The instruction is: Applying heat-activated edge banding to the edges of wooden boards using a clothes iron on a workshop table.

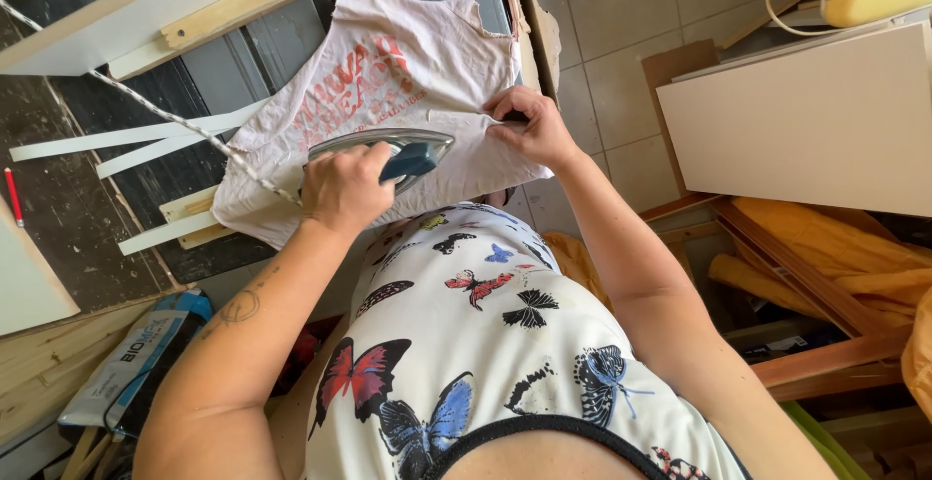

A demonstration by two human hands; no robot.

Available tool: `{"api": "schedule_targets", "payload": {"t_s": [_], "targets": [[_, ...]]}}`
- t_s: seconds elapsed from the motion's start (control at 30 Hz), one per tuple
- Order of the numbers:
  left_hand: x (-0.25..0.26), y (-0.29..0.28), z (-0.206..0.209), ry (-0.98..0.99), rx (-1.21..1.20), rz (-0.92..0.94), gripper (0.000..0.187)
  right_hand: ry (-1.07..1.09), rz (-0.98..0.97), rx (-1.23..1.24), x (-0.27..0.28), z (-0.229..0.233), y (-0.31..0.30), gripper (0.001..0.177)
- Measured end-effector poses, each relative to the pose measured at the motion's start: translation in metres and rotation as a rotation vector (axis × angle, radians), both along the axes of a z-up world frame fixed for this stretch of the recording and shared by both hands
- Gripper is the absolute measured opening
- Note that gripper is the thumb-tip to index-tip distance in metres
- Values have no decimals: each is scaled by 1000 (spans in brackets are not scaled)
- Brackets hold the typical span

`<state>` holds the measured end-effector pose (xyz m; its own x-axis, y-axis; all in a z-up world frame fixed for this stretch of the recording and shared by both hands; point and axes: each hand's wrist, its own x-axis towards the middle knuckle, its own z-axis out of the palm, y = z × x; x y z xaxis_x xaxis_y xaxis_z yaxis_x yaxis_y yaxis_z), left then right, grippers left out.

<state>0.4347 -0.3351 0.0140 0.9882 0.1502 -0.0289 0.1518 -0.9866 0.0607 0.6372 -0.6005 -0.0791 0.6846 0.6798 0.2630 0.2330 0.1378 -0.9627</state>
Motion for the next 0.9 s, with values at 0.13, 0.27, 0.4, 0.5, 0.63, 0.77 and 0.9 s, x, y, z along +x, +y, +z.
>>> {"api": "schedule_targets", "payload": {"t_s": [0.13, 0.27, 0.4, 0.5, 0.63, 0.77, 0.9], "targets": [[15, -14, 0, 58, -62, 5, 23, -54, 24, -145, -5, -2, 0, 46], [38, -26, 8, 116, -127, -27, 22, -85, 0, -223, -6, -15, 2, 63], [59, -38, 26, 101, -72, 19, 19, -56, 21, -219, -3, -3, -3, 64], [66, -47, 30, 90, -99, -67, 17, 118, 46, -69, -3, 5, -5, 44], [70, -49, 11, 79, -113, -29, 19, 340, 30, 185, -2, -2, -4, 42], [63, -50, 3, 86, -119, -73, 19, 377, 8, 163, -1, -4, -3, 38], [62, -40, 15, 9, -81, -14, 18, 327, -45, 65, 0, 0, 0, 31]]}}
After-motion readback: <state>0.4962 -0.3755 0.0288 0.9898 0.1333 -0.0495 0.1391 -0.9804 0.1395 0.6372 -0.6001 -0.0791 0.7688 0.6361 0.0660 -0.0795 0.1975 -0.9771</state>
